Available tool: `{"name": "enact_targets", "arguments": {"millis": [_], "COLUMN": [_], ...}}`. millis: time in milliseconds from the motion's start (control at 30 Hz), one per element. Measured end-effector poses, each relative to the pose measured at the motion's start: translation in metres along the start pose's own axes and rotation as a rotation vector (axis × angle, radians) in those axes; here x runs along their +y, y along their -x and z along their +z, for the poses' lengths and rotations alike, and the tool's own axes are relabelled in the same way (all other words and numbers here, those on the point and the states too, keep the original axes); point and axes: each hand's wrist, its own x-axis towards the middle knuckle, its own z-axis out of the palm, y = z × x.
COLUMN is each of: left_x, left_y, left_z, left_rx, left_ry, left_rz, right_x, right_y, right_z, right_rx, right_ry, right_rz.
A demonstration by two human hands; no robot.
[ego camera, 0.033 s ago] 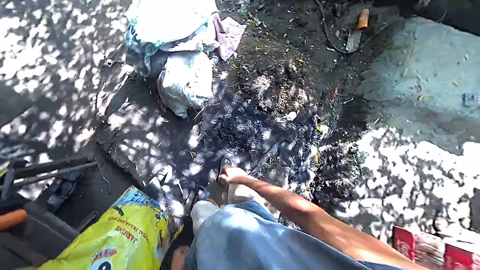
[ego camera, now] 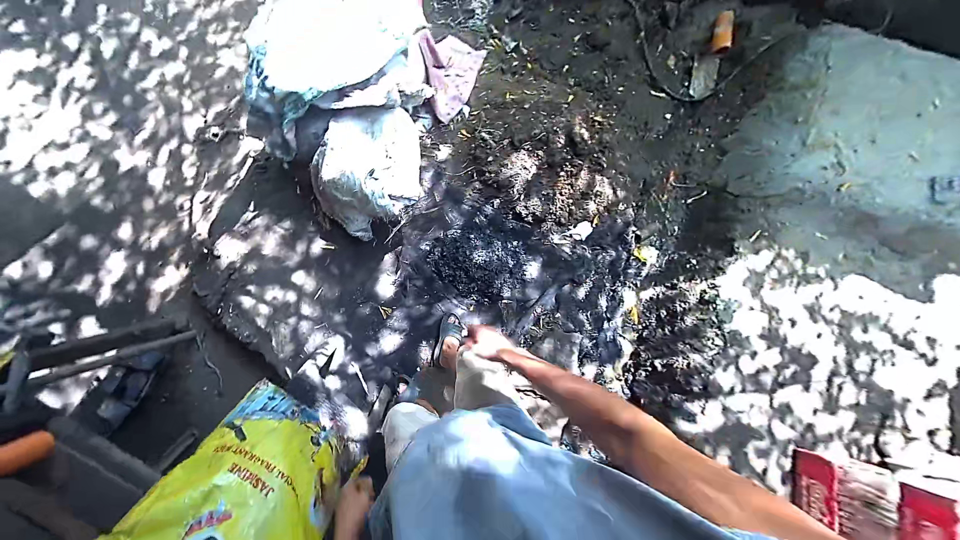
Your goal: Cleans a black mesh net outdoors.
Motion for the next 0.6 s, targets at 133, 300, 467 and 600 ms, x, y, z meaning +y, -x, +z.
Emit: {"name": "enact_targets", "arguments": {"millis": [133, 300, 467, 600], "left_x": [0.149, 0.383, 0.569, 0.706], "left_y": [-0.111, -0.193, -0.279, -0.322], "left_z": [-0.091, -0.153, -0.121, -0.064], "left_rx": [0.168, 0.295, 0.062, -0.066], "left_ry": [0.063, -0.052, -0.570, -0.873], "left_rz": [0.055, 0.163, 0.270, 0.471], "right_x": [0.161, 0.288, 0.262, 0.213], "right_y": [0.014, 0.006, -0.042, -0.122], "right_z": [-0.079, -0.071, -0.057, -0.058], "right_rx": [0.301, 0.328, 0.114, 0.087], "right_ry": [-0.265, -0.396, -0.583, -0.690], "right_rz": [0.428, 0.712, 0.774, 0.591]}}
